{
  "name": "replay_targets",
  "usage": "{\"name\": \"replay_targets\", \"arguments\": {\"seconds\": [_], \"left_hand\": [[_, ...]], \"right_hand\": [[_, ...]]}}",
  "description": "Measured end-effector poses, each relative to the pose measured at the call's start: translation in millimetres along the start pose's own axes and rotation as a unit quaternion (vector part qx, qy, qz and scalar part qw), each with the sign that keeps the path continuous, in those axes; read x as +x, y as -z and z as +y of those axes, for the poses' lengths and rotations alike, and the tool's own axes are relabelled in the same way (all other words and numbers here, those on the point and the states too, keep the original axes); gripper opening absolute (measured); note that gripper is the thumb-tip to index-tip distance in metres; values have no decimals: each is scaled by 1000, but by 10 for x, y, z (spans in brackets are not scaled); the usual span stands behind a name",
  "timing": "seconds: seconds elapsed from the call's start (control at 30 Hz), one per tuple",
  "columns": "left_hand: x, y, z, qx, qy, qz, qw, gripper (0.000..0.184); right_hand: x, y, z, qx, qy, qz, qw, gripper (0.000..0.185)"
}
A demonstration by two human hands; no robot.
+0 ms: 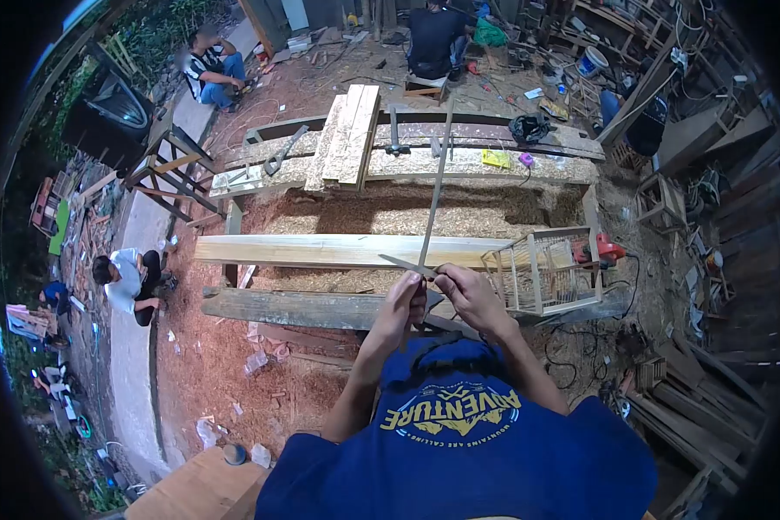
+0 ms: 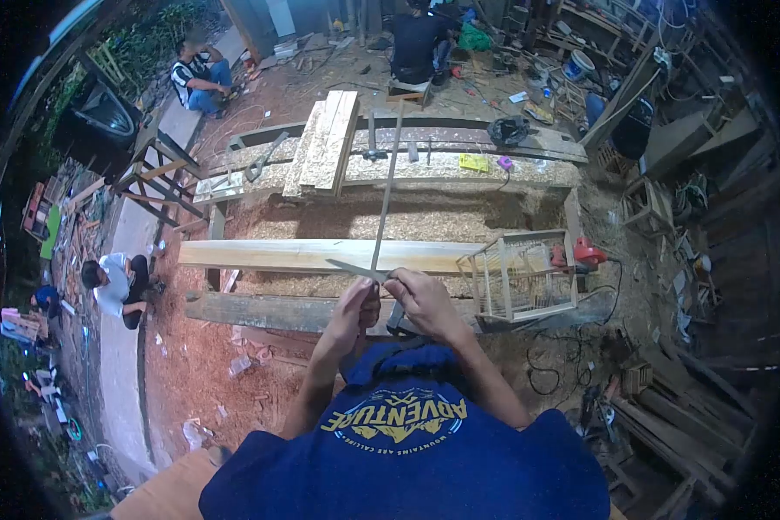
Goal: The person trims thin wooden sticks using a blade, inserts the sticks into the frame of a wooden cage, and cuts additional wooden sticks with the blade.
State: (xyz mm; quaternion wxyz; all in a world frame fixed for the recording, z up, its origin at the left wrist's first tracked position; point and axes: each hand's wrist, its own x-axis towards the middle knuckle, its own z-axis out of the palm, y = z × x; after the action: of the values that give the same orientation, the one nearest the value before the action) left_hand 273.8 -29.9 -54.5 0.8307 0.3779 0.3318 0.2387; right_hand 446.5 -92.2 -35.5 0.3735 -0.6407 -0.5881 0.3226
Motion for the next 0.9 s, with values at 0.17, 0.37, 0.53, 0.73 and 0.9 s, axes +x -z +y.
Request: {"name": "replay_targets", "arguments": {"seconds": [0.17,0.37,0.53,0.73,0.9], "left_hand": [[-165,-78,30,74,-50,14,996,23],[-157,-167,26,34,-16,8,999,21],[-55,-189,3,70,-13,7,997,22],[-16,-297,36,-5,-15,-37,999,21],[-80,-292,99,20,-39,-11,999,19]], "right_hand": [[-62,-24,64,-18,86,16,996,40],[-62,-35,191,6,150,33,988,42],[-88,77,252,-5,161,30,986,44],[-121,73,392,147,88,34,985,49],[-140,130,294,91,82,27,992,47]]}}
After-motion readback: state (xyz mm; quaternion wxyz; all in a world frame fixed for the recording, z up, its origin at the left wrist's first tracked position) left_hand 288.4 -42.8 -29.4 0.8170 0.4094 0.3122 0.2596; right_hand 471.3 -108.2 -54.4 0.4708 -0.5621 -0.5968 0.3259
